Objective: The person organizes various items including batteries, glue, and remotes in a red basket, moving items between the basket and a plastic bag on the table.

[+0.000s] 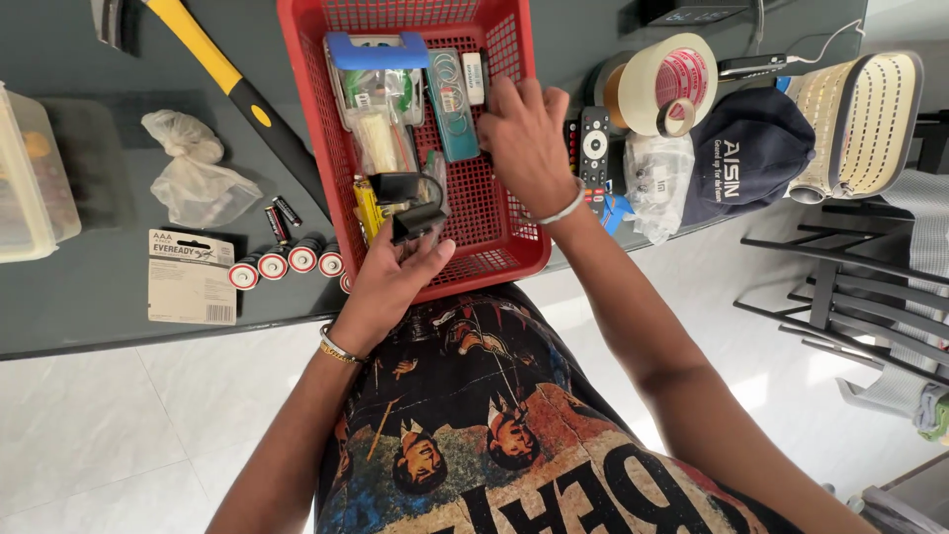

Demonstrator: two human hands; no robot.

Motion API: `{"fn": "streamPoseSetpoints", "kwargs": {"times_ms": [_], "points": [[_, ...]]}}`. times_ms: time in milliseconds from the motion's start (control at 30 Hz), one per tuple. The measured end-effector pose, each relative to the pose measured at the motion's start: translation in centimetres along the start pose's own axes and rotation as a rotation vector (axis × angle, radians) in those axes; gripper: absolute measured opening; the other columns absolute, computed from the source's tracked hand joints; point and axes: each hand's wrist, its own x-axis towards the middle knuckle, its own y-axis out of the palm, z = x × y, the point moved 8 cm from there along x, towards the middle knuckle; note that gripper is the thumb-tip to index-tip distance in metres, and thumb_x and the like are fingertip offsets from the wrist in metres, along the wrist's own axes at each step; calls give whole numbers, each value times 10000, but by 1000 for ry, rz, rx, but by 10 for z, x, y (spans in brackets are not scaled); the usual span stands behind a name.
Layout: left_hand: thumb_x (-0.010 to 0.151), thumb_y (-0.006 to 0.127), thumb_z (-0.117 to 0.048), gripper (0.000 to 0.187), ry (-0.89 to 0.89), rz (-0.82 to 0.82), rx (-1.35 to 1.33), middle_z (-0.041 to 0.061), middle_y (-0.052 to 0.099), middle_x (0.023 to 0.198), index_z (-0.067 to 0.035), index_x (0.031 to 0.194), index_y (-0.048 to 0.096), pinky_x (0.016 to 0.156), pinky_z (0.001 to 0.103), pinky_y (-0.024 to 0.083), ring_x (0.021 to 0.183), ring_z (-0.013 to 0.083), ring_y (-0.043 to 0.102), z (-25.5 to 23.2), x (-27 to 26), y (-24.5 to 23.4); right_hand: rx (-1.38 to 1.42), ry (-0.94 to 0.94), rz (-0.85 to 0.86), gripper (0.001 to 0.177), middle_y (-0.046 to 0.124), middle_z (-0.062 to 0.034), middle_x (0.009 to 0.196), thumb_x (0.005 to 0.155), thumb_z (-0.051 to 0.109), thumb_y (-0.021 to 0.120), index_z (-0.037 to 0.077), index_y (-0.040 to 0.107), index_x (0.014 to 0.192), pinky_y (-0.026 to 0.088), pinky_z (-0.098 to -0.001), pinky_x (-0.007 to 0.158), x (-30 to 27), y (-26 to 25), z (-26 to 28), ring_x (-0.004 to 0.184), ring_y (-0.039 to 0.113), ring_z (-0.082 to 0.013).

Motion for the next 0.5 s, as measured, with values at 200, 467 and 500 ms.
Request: {"fn": "streamPoseSetpoints", "kwargs": {"times_ms": [200,467,500], "points": [[972,763,-131,196,34,-57,78,-104,366,775,-42,1124,678,652,232,362,709,14,383,-20,1,3,484,145,103,103,643,-8,1045,881,18,753,95,689,904,423,-361,864,-28,-59,0,958,602,-193],[938,785,-201,294,95,76,126,-125,277,713,-44,1172,702,573,226,240,635,15,272,-47,5,28,1380,352,209,147,548,-7,1086,905,-69,746,45,686,977,475,-273,822,-66,-54,22,988,561,-104],[936,790,-214,295,106,80,149,-125,279,714,-45,1164,707,573,225,247,638,15,280,-47,4,28,1378,330,201,143,549,-10,1083,910,-72,746,38,684,978,474,-272,829,-69,-54,22,982,559,-105]]}}
